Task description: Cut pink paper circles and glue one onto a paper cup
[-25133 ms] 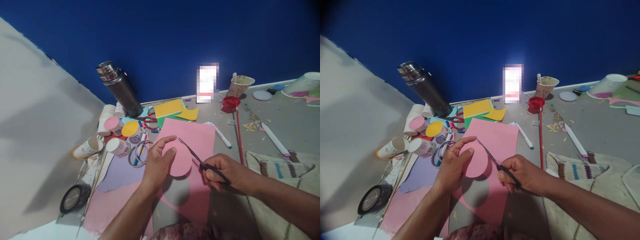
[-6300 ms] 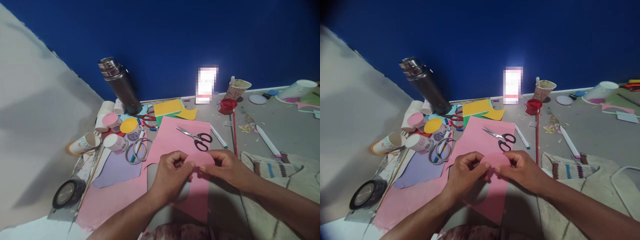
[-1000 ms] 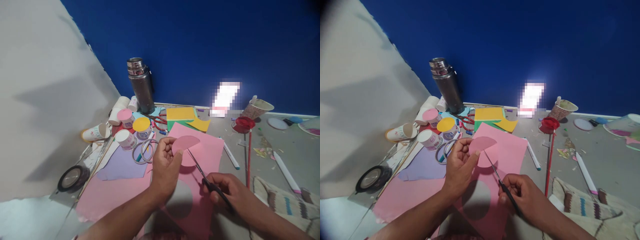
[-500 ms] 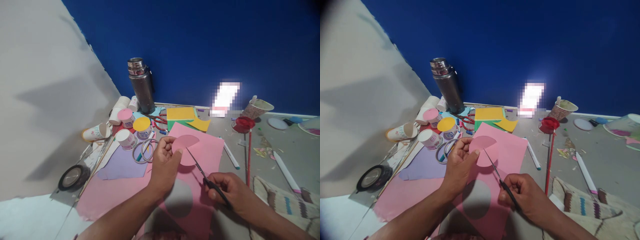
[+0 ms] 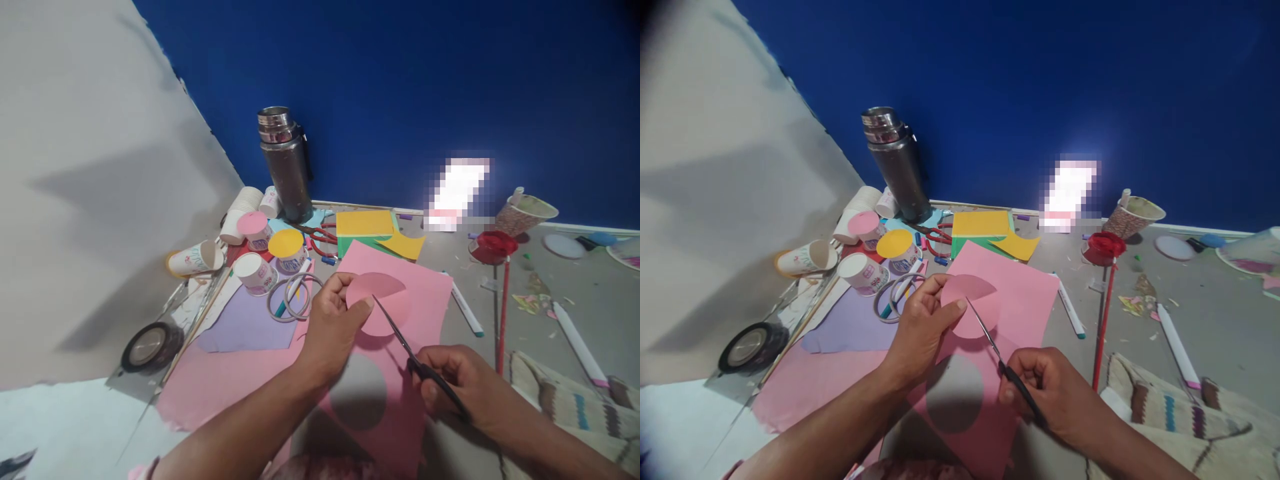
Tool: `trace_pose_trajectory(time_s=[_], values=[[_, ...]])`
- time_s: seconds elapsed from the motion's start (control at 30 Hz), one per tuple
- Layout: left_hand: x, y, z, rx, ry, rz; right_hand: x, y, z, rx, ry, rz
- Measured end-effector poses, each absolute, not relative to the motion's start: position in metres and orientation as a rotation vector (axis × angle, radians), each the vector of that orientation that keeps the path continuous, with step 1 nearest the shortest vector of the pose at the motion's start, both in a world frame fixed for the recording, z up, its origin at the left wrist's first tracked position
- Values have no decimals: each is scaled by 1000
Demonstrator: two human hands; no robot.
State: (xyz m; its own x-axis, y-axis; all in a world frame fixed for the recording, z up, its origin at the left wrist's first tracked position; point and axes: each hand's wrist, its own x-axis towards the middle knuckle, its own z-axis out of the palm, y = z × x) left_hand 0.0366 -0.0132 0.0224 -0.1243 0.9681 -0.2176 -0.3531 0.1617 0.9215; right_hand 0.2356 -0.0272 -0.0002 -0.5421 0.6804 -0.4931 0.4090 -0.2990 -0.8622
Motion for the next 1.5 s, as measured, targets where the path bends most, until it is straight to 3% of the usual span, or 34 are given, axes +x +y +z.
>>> trace_pose_trajectory(time_s=[1.5], values=[[38, -15, 20, 618, 1008, 1278, 237, -30, -3, -1297, -1681, 2005]])
